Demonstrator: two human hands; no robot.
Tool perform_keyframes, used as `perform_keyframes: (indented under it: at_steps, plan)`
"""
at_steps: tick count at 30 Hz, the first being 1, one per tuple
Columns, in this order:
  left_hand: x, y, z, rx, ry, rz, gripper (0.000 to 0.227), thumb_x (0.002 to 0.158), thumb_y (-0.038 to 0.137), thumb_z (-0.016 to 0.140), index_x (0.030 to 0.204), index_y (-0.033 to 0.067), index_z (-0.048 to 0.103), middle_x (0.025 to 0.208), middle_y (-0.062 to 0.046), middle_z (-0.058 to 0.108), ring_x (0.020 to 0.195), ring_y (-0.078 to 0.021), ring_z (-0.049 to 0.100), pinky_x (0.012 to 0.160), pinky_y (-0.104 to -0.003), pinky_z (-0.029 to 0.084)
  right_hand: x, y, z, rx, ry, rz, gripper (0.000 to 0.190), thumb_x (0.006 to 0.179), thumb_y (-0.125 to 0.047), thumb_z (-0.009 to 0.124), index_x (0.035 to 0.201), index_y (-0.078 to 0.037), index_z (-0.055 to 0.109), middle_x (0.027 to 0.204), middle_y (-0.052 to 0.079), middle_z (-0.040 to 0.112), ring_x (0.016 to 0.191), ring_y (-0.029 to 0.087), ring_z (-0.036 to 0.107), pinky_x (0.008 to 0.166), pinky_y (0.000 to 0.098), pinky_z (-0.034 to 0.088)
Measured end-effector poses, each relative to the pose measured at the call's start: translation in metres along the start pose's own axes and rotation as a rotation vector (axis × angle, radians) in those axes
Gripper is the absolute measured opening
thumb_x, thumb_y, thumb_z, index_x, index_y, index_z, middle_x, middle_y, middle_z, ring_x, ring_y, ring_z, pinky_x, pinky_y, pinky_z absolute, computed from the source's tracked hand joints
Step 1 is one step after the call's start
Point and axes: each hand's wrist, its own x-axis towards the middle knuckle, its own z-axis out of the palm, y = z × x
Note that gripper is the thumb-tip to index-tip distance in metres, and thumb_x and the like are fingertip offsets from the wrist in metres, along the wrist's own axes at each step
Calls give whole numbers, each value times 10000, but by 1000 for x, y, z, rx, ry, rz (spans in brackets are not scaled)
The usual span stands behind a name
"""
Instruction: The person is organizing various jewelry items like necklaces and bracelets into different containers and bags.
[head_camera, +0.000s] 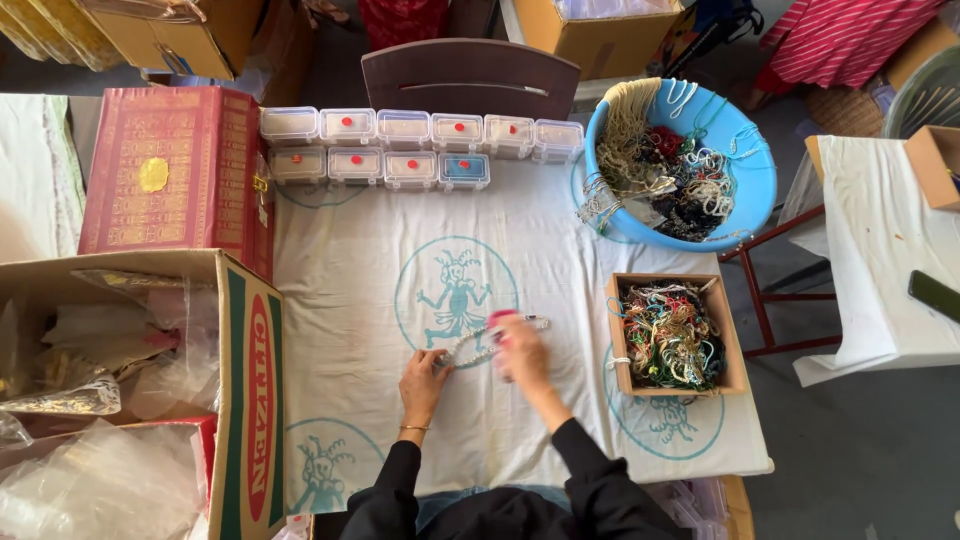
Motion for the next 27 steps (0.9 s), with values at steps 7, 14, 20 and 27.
perform_keyframes:
  at_steps: [7, 14, 20, 27]
  plan:
    - [9, -17, 14, 6, 16, -78, 148, 773, 209, 835, 866, 152, 735, 842, 25, 681, 756, -165, 689, 653, -348, 531, 16, 39, 64, -497, 169, -932, 526, 651, -17, 722, 1167, -116, 704, 1286, 63, 663, 1010, 293, 662, 791, 370, 569]
    - [8, -4, 5, -29, -56, -190, 168, 760, 274, 845, 814, 149, 746, 804, 42, 683, 714, -155, 678, 644, -329, 521, 71, 110, 6, -497, 284, -457, 354, 867, 2, 653, 1140, -200, 754, 1360, -71, 658, 952, 224, 639, 778, 327, 574]
    - [8, -5, 8, -33, -33, -148, 151, 781, 267, 837, 815, 145, 753, 791, 30, 676, 717, -157, 664, 651, -333, 520, 114, 131, -41, -538, 332, -302, 339, 892, -62, 667, 1157, -241, 777, 1340, -83, 686, 1027, 197, 658, 874, 335, 567]
    - [6, -6, 8, -40, -40, -152, 167, 763, 274, 837, 841, 153, 751, 805, 24, 677, 727, -158, 672, 657, -330, 521, 92, 44, -71, -687, 542, -504, 567, 637, -202, 849, 1186, -113, 741, 1360, 228, 633, 1156, 404, 560, 961, 514, 472]
